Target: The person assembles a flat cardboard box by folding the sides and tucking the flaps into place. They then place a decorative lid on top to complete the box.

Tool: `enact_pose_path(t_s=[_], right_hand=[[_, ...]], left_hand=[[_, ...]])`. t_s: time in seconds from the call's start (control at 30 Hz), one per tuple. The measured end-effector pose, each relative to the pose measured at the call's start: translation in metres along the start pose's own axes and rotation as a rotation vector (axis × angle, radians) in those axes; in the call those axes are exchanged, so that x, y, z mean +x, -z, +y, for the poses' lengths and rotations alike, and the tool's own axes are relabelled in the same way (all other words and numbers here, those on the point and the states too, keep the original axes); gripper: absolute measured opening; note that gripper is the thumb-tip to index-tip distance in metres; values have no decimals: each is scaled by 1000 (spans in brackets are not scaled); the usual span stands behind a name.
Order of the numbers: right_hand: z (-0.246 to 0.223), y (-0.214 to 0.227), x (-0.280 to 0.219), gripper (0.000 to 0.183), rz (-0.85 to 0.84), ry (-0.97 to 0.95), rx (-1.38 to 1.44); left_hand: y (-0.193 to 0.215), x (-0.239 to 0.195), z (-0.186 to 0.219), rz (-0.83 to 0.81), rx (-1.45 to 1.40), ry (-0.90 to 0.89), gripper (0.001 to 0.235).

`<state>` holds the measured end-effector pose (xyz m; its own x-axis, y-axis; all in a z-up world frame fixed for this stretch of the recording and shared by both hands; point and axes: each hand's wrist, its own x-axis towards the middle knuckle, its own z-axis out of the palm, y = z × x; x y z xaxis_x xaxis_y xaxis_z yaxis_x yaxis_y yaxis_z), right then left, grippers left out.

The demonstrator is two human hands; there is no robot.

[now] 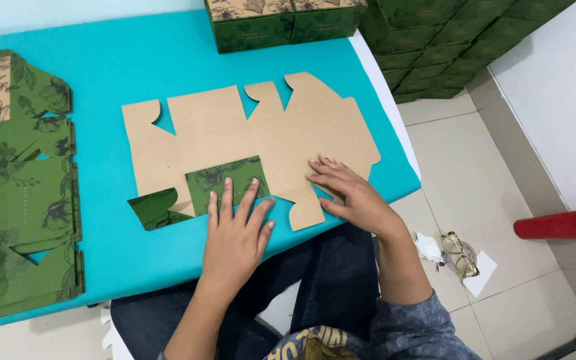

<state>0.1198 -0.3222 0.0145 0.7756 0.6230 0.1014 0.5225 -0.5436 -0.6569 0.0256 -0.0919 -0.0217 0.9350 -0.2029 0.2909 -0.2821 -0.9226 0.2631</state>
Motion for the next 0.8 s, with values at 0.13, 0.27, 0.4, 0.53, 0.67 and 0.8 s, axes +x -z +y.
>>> enact_pose_path(t_s=[0.13,0.27,0.4,0.53,0.67,0.8], right_hand=[[1,-1,1,44,10,-3,-13],[6,-7,3,37,44,-52,-30],[10,-18,8,22,111,-136,-162],[-2,-31,17,46,199,-190,-247],[-29,-30,22,68,262,-184,-214],[-18,-56,17,48,325,-20,-548]], left_hand=[[-1,1,1,-3,6,-1,39],[-1,1,0,-6,-11,15,41],[0,4,5,-21,-14,59,42],[0,6,10,-27,18,83,44],[-1,8,15,-41,42,107,46],[-8,12,20,-17,103,135,43]])
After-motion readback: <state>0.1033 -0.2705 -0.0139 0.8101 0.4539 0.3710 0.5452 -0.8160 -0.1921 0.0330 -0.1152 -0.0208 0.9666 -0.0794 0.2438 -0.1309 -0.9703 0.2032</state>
